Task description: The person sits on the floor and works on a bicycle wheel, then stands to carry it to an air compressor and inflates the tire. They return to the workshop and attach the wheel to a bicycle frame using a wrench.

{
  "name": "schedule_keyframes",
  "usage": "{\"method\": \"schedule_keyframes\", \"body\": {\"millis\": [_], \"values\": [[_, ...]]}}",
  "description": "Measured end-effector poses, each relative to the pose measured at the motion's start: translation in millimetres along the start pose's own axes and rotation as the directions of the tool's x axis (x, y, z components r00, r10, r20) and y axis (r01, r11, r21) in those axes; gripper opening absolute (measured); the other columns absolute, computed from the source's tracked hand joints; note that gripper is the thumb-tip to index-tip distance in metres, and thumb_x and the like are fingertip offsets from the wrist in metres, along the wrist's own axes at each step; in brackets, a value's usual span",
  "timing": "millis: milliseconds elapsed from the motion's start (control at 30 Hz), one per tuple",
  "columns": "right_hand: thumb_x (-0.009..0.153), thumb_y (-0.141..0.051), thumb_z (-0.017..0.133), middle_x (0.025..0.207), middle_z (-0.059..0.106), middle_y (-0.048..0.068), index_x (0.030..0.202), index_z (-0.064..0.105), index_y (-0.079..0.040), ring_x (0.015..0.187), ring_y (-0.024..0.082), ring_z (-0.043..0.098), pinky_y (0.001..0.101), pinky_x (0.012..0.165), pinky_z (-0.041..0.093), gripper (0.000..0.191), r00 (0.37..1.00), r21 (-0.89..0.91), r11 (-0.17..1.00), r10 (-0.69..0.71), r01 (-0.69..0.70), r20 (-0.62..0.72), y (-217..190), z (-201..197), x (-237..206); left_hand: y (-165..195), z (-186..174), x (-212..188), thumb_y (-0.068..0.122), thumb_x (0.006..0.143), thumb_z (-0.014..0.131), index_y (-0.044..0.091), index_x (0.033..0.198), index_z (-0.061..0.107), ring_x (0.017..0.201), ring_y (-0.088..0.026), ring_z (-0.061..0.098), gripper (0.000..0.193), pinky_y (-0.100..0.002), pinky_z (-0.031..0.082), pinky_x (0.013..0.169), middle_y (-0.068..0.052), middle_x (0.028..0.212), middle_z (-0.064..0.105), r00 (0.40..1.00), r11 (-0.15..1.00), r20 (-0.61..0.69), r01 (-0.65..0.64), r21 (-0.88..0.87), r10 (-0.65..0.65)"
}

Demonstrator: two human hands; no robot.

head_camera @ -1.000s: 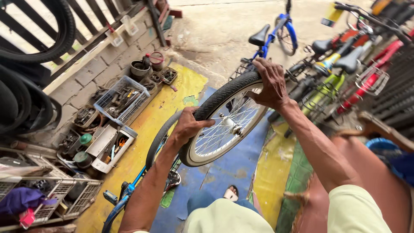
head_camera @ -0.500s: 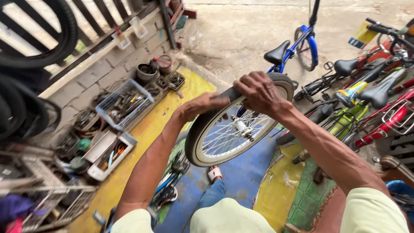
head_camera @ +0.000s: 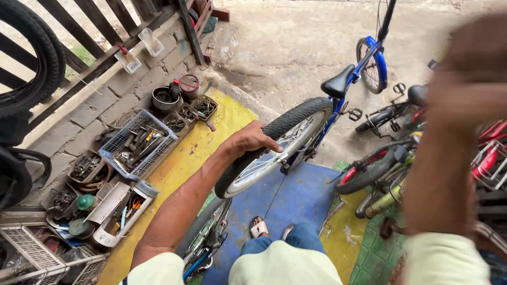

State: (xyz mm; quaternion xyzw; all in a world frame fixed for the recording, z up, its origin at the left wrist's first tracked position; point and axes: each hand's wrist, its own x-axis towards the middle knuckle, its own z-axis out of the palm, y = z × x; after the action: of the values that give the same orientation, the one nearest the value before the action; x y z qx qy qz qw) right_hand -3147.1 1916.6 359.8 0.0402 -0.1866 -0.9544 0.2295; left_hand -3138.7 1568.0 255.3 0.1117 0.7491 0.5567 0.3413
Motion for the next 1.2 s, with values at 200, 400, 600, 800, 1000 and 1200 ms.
{"method": "schedule_keyframes", "body": {"millis": [200, 400, 600, 800, 1000, 1200], "values": [[0.108, -0.025, 0.043, 0.063, 0.030, -0.001, 0.076, 0.038, -0.012, 0.050, 0.013, 0.030, 0.0330, 0.046, 0.028, 0.035, 0.788, -0.774, 0.168, -0.233, 0.610, 0.570, 83, -105, 153, -28, -32, 98, 0.022, 0.062, 0.091, 0.006, 0.073, 0.070, 0.059, -0.013, 0.051, 0.029, -0.032, 0.044, 0.052, -0.002, 0.069, 0.063, 0.986, 0.981, -0.149, 0.099, 0.166, -0.074], [0.114, -0.019, 0.051, 0.057, 0.032, 0.000, 0.071, 0.040, -0.011, 0.046, 0.011, 0.029, 0.0276, 0.043, 0.024, 0.045, 0.707, -0.711, -0.115, -0.082, 0.694, 0.703, -25, -24, 191, -17, -78, 125, 0.018, 0.069, 0.089, -0.003, 0.083, 0.076, 0.056, -0.015, 0.058, 0.029, -0.031, 0.043, 0.051, -0.007, 0.068, 0.068, 0.988, 0.992, -0.123, 0.082, -0.096, -0.093], [0.114, -0.027, 0.045, 0.090, 0.065, 0.010, 0.096, 0.061, -0.004, 0.077, 0.013, 0.059, 0.0266, 0.065, 0.045, 0.033, 0.777, -0.683, -0.600, -0.156, 0.416, 0.610, -118, 1, 239, 54, -123, 152, 0.022, 0.070, 0.084, 0.002, 0.113, 0.076, 0.052, -0.012, 0.060, 0.048, -0.029, 0.047, 0.048, -0.003, 0.065, 0.066, 0.995, 0.963, -0.038, 0.083, -0.258, -0.095], [0.118, -0.044, 0.025, 0.103, 0.064, 0.016, 0.112, 0.059, -0.003, 0.097, 0.025, 0.060, 0.0392, 0.097, 0.049, 0.054, 0.528, -0.485, -0.402, -0.005, 0.776, 0.849, -222, 57, 303, 105, -161, 196, 0.032, 0.081, 0.081, -0.003, 0.106, 0.074, 0.052, -0.014, 0.059, 0.043, -0.029, 0.046, 0.047, -0.006, 0.066, 0.066, 0.998, 0.953, -0.019, 0.056, -0.299, -0.064], [0.117, -0.033, 0.038, 0.062, 0.044, 0.006, 0.078, 0.051, -0.009, 0.047, 0.014, 0.040, 0.0324, 0.049, 0.034, 0.047, 0.541, -0.532, 0.132, -0.357, 0.836, 0.762, -218, 79, 381, 120, -220, 285, 0.035, 0.074, 0.086, 0.009, 0.103, 0.078, 0.055, -0.009, 0.059, 0.040, -0.026, 0.046, 0.050, 0.000, 0.069, 0.065, 1.000, 0.977, 0.006, 0.001, -0.211, 0.000], [0.111, -0.020, 0.046, 0.052, 0.037, 0.000, 0.064, 0.046, -0.014, 0.042, 0.009, 0.032, 0.0287, 0.039, 0.024, 0.047, 0.666, -0.762, -0.180, -0.391, 0.622, 0.636, -199, -5, 539, 91, -313, 409, 0.036, 0.072, 0.091, -0.004, 0.079, 0.071, 0.048, -0.014, 0.056, 0.045, -0.030, 0.042, 0.045, -0.007, 0.062, 0.064, 0.981, 0.978, 0.021, 0.195, -0.074, -0.194]]}}
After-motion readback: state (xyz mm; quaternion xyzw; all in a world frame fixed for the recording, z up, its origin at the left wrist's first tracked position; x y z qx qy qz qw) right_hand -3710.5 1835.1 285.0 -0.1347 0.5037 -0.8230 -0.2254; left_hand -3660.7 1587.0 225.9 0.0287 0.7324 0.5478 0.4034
